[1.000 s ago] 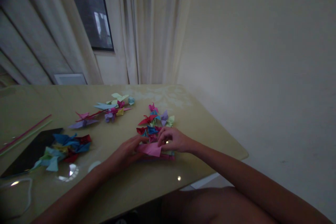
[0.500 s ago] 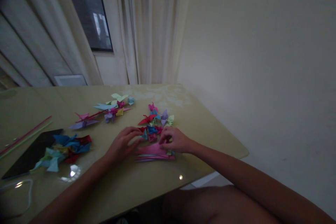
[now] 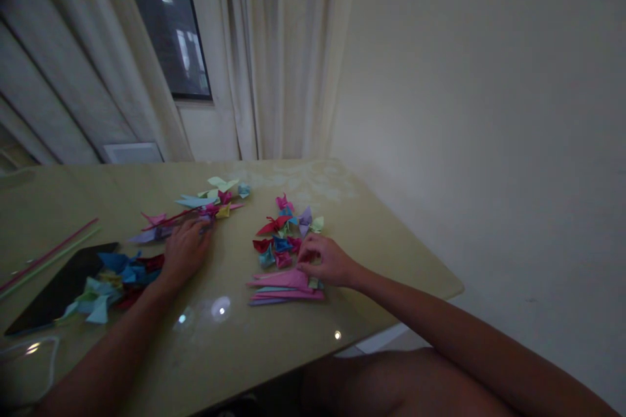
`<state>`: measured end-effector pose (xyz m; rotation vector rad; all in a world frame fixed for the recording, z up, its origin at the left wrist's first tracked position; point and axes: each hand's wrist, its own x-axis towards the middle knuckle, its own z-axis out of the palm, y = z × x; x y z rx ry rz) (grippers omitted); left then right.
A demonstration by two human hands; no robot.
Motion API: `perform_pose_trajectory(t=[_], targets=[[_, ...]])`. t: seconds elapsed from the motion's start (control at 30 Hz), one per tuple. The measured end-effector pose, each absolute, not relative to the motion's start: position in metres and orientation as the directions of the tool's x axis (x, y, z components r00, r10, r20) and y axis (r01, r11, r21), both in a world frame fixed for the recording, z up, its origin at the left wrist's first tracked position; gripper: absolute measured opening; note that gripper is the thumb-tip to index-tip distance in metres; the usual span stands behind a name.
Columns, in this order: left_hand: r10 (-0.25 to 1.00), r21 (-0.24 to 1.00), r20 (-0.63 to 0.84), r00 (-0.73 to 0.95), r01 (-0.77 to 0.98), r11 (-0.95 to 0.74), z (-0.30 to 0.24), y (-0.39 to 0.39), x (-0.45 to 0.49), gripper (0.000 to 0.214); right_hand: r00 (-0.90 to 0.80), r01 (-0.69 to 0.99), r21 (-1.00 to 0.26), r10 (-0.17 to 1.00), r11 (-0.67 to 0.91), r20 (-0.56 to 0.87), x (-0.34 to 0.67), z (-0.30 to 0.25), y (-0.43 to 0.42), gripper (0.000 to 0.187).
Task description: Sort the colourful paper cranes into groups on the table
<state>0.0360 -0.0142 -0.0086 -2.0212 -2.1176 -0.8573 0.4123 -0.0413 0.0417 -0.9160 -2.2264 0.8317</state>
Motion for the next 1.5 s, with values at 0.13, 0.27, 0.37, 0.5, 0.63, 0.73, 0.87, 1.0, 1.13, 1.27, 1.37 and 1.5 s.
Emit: perform_pose_trajectory(t=[0.13,0.27,0.37,0.5,0.63,0.73,0.87,1.0,1.13,1.27,1.37,1.5], targets=[[0.784,0.568,0.574,-0.238,0.805,-0.171,0.004,-0.013,0.04,0.027,-0.579,0.393,-0.711,0.758,0.582,0.301,0.408,0.046,-0.042,0.024],[0.784,0.839,0.502,-0.365,0.427,-0.338,0.02,-0.028,0.064,0.049,-0.567,0.384,-0.706,0.755,0.595,0.329,0.399,0.052,-0.044,0.027],[0.922,0.947,0.32,-0.219,0.081,-0.31,0.026,-0.045,0.09,0.058,-0.539,0.384,-0.716,0.771,0.583,0.339,0.389,0.056,-0.047,0.033],[0.98,0.978,0.197,0.018,-0.071,-0.195,0.027,-0.067,0.12,0.052,-0.525,0.359,-0.726,0.77,0.587,0.363,0.376,0.058,-0.05,0.06],[0.971,0.981,0.181,0.153,-0.097,-0.168,0.03,-0.077,0.135,0.047,-0.555,0.345,-0.671,0.719,0.656,0.418,0.369,0.06,-0.051,0.042],[0.963,0.986,0.155,0.22,-0.097,-0.137,0.03,-0.078,0.136,0.048,-0.539,0.376,-0.669,0.739,0.641,0.405,0.37,0.061,-0.051,0.033],[0.957,0.987,0.149,0.25,-0.094,-0.13,0.028,-0.077,0.134,0.049,-0.528,0.376,-0.718,0.772,0.586,0.353,0.372,0.06,-0.051,0.045],[0.951,0.987,0.151,0.27,-0.088,-0.131,0.024,-0.076,0.135,0.047,-0.559,0.378,-0.778,0.793,0.502,0.24,0.37,0.061,-0.051,0.026],[0.942,0.983,0.18,0.284,-0.099,-0.158,0.021,-0.075,0.134,0.045,-0.541,0.434,-0.738,0.805,0.516,0.244,0.363,0.067,-0.047,0.021],[0.938,0.98,0.193,0.289,-0.11,-0.167,0.021,-0.075,0.133,0.044,-0.662,0.519,-0.431,0.666,0.738,0.344,0.358,0.075,-0.045,0.041],[0.946,0.983,0.181,0.268,-0.044,-0.176,0.021,-0.075,0.132,0.045,-0.746,0.488,-0.229,0.539,0.842,0.391,0.357,0.076,-0.045,0.026],[0.921,0.909,0.279,0.27,0.234,-0.344,0.024,-0.069,0.119,0.041,-0.719,0.458,-0.288,0.541,0.841,0.436,0.364,0.066,-0.041,0.007]])
